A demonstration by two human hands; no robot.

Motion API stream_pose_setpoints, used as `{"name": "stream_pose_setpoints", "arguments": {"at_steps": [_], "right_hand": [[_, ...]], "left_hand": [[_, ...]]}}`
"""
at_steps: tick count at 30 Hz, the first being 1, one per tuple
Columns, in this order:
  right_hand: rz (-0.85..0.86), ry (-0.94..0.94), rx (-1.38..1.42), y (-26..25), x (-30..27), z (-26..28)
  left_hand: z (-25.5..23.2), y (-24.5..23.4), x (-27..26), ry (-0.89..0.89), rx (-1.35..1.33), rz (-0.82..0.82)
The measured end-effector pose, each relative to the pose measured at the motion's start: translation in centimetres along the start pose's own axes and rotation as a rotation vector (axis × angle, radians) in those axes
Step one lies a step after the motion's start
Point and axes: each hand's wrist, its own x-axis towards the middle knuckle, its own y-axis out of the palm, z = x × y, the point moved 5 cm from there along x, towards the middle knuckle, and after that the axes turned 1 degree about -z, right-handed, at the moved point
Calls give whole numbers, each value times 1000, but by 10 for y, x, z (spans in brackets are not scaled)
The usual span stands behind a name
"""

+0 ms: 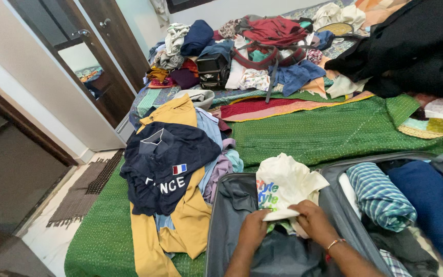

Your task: The person folds a white t-shirt and places it into an open suitcase on a bed. They then pick up a navy blue t-shirt with 'FRANCE' printed on it, fold it, and place it into the suitcase. The bed is covered with a pile of various other clothes.

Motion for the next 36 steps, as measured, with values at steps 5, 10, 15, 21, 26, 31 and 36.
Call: {"name": "stream_pose_setpoints", "arguments": {"at_steps": [5,10,15,21,26,31,36], "right_hand": [[-194,-168,318,-11,8,2],[-205,-268,30,-23,-3,32],[-10,-187,-277,5,2,2],[248,-94,-372,30,-2,-35],[418,152,-447,9,-11,-27],[456,-251,-395,-7,-20,57],[700,-213,-507,10,-35,61]], "left_hand": [[-40,-16,8,-35,52,-223],[-15,3,5,-232,212,-79],[37,22,1,-404,651,283],[70,51,-13,-592,739,69],[14,48,-22,-343,964,615],[-61,27,-15,-133,725,892],[-7,57,-31,24,721,728]]}}
